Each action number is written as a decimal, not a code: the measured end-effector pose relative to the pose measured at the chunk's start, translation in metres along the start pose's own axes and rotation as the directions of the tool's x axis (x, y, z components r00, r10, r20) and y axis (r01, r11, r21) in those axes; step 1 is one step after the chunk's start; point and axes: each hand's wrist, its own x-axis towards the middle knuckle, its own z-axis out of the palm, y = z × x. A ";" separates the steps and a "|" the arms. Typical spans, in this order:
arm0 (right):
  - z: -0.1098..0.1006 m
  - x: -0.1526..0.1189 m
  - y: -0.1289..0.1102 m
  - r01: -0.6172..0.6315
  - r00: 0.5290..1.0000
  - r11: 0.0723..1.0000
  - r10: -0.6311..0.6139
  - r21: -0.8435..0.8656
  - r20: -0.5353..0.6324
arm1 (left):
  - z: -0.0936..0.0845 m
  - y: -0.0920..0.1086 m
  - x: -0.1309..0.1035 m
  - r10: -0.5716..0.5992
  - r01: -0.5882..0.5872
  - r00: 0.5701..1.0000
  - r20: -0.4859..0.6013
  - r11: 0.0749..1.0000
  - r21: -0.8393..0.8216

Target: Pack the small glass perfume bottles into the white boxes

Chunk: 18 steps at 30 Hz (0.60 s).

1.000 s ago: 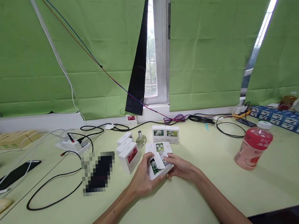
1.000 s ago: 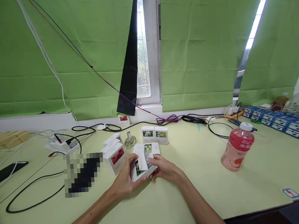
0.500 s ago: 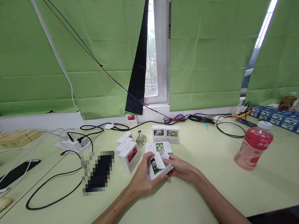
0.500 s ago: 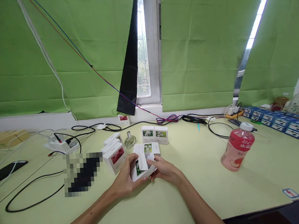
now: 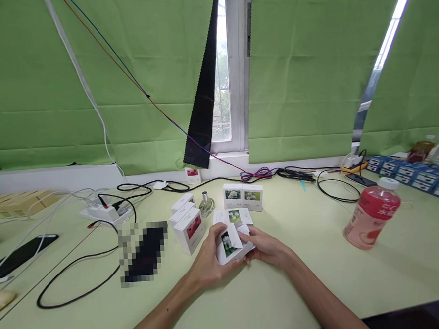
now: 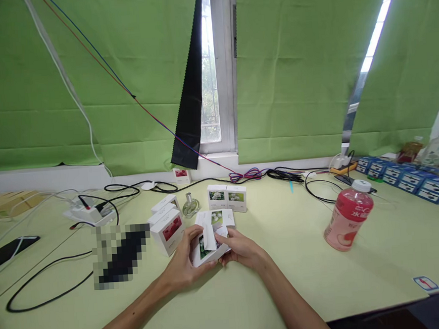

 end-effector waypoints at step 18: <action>0.007 -0.001 -0.004 -0.003 0.997 0.996 -0.005 -0.092 -0.083 | -0.002 -0.004 -0.001 0.012 -0.013 1.000 0.024 1.000 0.021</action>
